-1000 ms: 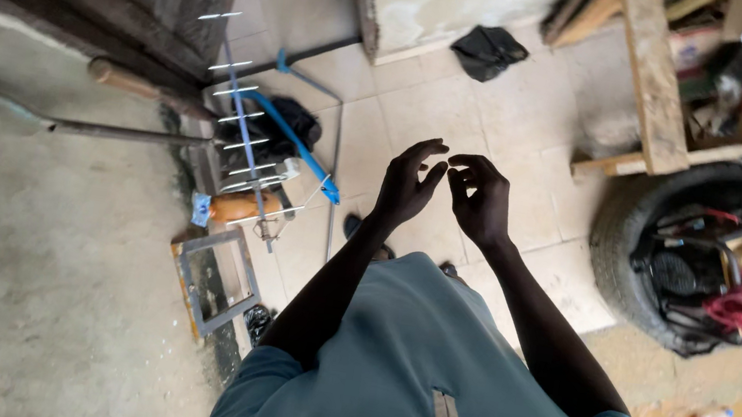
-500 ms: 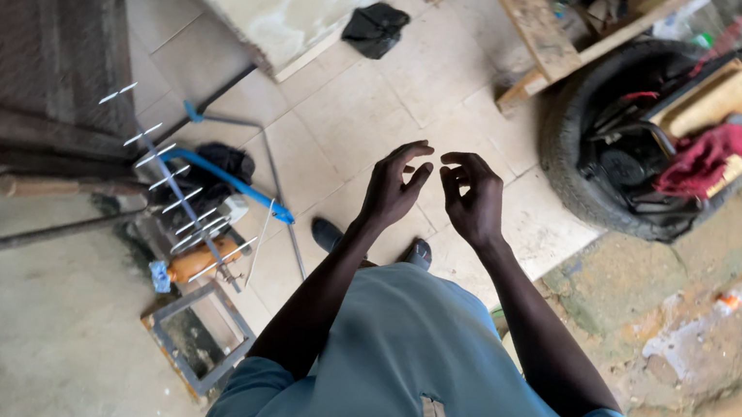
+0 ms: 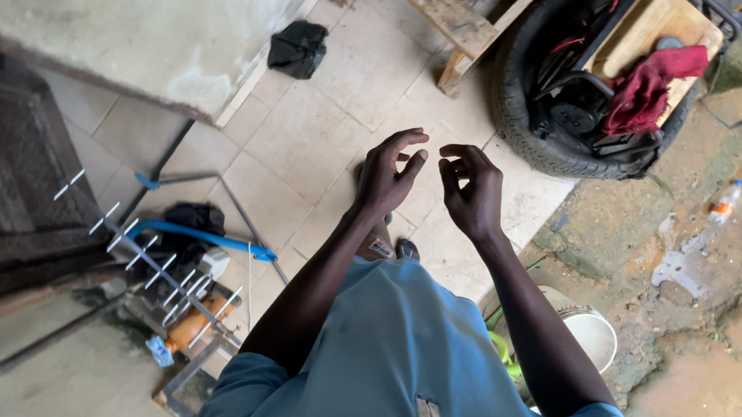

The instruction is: The person assembles a television antenna by hand, sliding metal rods through a central rail and fitting various components together.

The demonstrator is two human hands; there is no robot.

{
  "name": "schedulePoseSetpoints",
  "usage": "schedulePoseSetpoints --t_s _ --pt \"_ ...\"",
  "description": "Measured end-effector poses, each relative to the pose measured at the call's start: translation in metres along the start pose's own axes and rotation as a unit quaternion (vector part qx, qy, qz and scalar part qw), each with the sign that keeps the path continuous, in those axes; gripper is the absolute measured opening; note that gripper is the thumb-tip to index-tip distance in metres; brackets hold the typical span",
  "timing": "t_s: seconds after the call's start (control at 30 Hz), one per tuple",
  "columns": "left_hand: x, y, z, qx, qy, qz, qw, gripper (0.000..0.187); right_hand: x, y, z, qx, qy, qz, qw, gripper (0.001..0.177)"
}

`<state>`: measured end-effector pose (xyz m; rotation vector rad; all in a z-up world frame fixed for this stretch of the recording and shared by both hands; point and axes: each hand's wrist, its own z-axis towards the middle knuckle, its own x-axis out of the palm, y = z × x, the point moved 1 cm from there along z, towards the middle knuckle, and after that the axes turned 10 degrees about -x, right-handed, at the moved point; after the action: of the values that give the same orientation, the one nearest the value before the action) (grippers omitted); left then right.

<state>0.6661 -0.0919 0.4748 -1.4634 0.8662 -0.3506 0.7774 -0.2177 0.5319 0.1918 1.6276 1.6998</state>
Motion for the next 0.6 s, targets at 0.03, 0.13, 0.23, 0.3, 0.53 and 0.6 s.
schedulePoseSetpoints --t_s 0.03,0.13,0.23,0.3,0.53,0.6 --pt "0.002 -0.001 0.012 0.002 0.008 0.000 1.000 0.025 -0.002 -0.005 0.008 0.002 -0.008 -0.006 1.000 0.017" --pt "0.006 -0.005 0.046 0.003 0.032 0.005 0.999 0.025 -0.005 -0.019 0.034 0.006 -0.029 -0.023 0.999 0.016" --pt "0.002 -0.013 0.081 0.013 0.061 -0.012 0.998 0.026 -0.003 -0.026 0.063 -0.004 -0.041 -0.036 0.999 0.016" --pt "-0.004 -0.019 0.103 -0.034 0.089 -0.007 0.995 0.027 -0.002 -0.027 0.086 -0.011 -0.047 -0.039 0.998 0.016" --pt "-0.026 -0.023 0.178 0.044 0.109 0.001 0.993 0.028 0.011 -0.020 0.155 0.010 -0.056 -0.020 0.998 0.016" --pt "-0.028 -0.027 0.197 0.023 0.117 -0.001 0.993 0.029 0.011 -0.023 0.171 0.038 -0.050 -0.016 0.998 0.016"
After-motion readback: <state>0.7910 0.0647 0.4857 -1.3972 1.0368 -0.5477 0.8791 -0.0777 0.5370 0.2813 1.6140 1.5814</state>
